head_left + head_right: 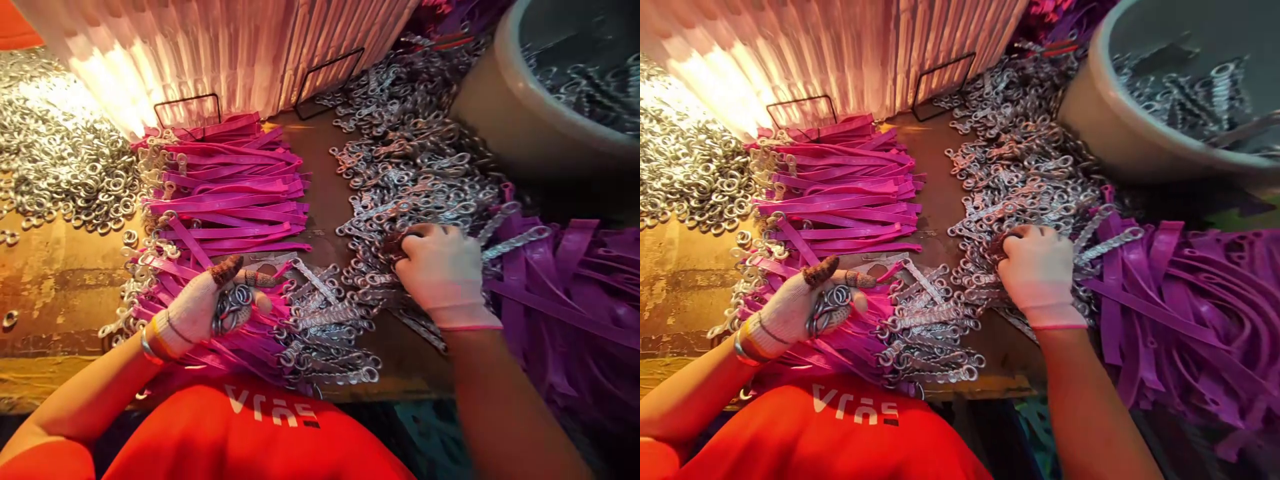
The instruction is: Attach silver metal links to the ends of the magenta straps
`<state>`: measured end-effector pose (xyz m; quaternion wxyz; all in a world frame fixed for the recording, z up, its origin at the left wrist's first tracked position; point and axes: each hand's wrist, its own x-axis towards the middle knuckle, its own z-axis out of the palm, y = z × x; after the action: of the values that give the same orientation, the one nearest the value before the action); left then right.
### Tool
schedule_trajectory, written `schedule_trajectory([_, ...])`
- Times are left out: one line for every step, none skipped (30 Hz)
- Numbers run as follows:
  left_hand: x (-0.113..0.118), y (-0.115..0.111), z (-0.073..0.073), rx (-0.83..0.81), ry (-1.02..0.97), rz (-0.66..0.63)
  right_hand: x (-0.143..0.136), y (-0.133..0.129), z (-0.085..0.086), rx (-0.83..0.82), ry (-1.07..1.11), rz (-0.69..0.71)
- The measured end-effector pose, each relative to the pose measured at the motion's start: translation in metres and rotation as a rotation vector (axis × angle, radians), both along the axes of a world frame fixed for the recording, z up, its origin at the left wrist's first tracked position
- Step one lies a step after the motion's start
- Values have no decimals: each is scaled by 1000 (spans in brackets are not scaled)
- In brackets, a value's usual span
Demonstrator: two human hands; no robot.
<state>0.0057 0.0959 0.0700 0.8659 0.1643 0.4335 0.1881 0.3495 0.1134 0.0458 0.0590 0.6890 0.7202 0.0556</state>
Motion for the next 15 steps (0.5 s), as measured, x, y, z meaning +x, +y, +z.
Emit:
schedule_trajectory([0, -1, -1, 8, 6, 2, -1, -3, -2, 49, 40, -20])
schedule_trajectory([0, -2, -1, 38, 23, 0, -5, -8, -3, 105, 105, -50])
schedule_trajectory([-1, -3, -1, 83, 49, -11, -10, -14, -4, 148, 200, -65])
schedule_trajectory([-1, -5, 0, 140, 82, -31, -18, -20, -3, 175, 314, -64])
schedule_trajectory([0, -7, 0, 204, 121, -60, -28, -26, -2, 179, 430, -48])
schedule_trajectory([0, -9, 1, 269, 163, -91, -40, -33, -1, 156, 539, -1])
schedule_trajectory([2, -11, 2, 324, 201, -117, -55, -39, 1, 118, 624, 60])
schedule_trajectory([3, -13, 3, 363, 227, -141, -70, -44, 3, 65, 678, 134])
schedule_trajectory([5, -14, 4, 391, 233, -155, -86, -48, 5, 26, 714, 208])
schedule_trajectory([8, -16, 4, 407, 217, -157, -100, -51, 6, -1, 735, 278])
schedule_trajectory([10, -17, 5, 409, 185, -147, -113, -54, 7, -19, 749, 354])
schedule_trajectory([13, -18, 5, 403, 145, -127, -124, -56, 6, -23, 762, 423])
schedule_trajectory([16, -19, 4, 396, 112, -103, -132, -58, 6, -19, 777, 481])
schedule_trajectory([19, -21, 4, 388, 92, -75, -139, -59, 4, -11, 797, 523])
schedule_trajectory([22, -22, 3, 373, 85, -48, -142, -61, 2, 4, 820, 541])
